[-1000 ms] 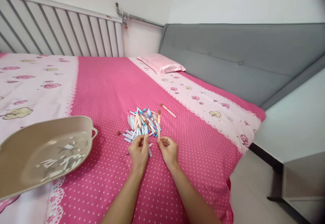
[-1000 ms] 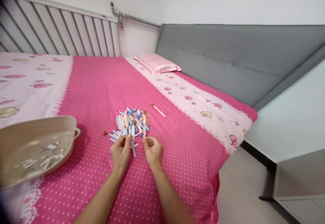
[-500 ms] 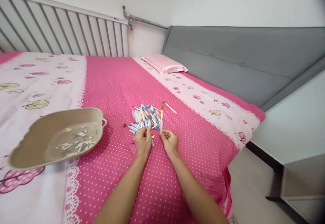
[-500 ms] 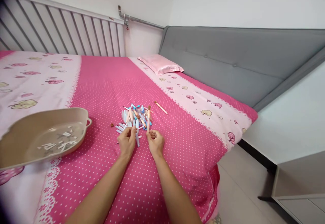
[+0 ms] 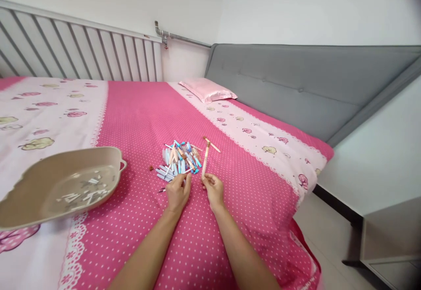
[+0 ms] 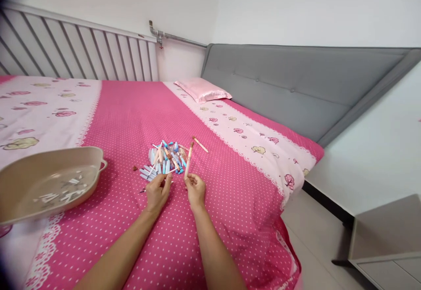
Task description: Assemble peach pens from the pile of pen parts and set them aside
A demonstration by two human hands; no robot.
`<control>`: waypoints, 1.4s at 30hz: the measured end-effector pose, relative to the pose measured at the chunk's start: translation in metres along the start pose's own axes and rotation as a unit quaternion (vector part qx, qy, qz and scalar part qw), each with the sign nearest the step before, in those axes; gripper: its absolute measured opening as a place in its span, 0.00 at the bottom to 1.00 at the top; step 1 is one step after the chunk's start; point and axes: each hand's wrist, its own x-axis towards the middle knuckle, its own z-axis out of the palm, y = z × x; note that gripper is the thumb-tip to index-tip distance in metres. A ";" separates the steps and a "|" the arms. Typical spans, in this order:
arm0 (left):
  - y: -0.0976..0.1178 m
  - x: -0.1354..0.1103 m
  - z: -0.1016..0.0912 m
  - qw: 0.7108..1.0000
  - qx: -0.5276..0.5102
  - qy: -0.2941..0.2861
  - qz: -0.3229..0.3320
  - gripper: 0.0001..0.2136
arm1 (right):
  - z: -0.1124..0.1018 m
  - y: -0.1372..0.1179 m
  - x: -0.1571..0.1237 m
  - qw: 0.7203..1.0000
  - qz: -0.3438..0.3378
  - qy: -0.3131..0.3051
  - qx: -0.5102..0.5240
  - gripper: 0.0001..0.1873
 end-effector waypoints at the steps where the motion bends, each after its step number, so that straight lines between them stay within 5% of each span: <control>1: 0.000 0.000 0.000 1.000 0.005 -0.003 0.004 0.14 | 0.000 0.000 0.000 1.000 0.005 -0.001 0.009 0.19; 14: 0.001 0.002 0.000 0.999 0.044 -0.027 0.016 0.14 | -0.002 -0.010 -0.002 0.998 0.033 0.001 0.053 0.22; 20: 0.005 0.004 -0.002 0.998 0.041 -0.035 0.018 0.14 | -0.023 -0.024 -0.001 0.999 0.047 0.019 0.002 0.22; 30: 0.008 0.002 -0.005 0.999 0.004 -0.042 0.034 0.10 | -0.063 -0.070 0.116 0.984 0.035 0.086 -0.155 0.14; 36: 0.009 -0.001 -0.008 0.998 -0.026 -0.058 0.018 0.06 | -0.064 -0.051 0.169 0.970 0.063 0.050 -0.231 0.11; 42: 0.012 -0.005 -0.009 0.996 -0.020 -0.086 -0.019 0.05 | -0.071 -0.028 0.187 0.948 0.040 0.018 -0.316 0.14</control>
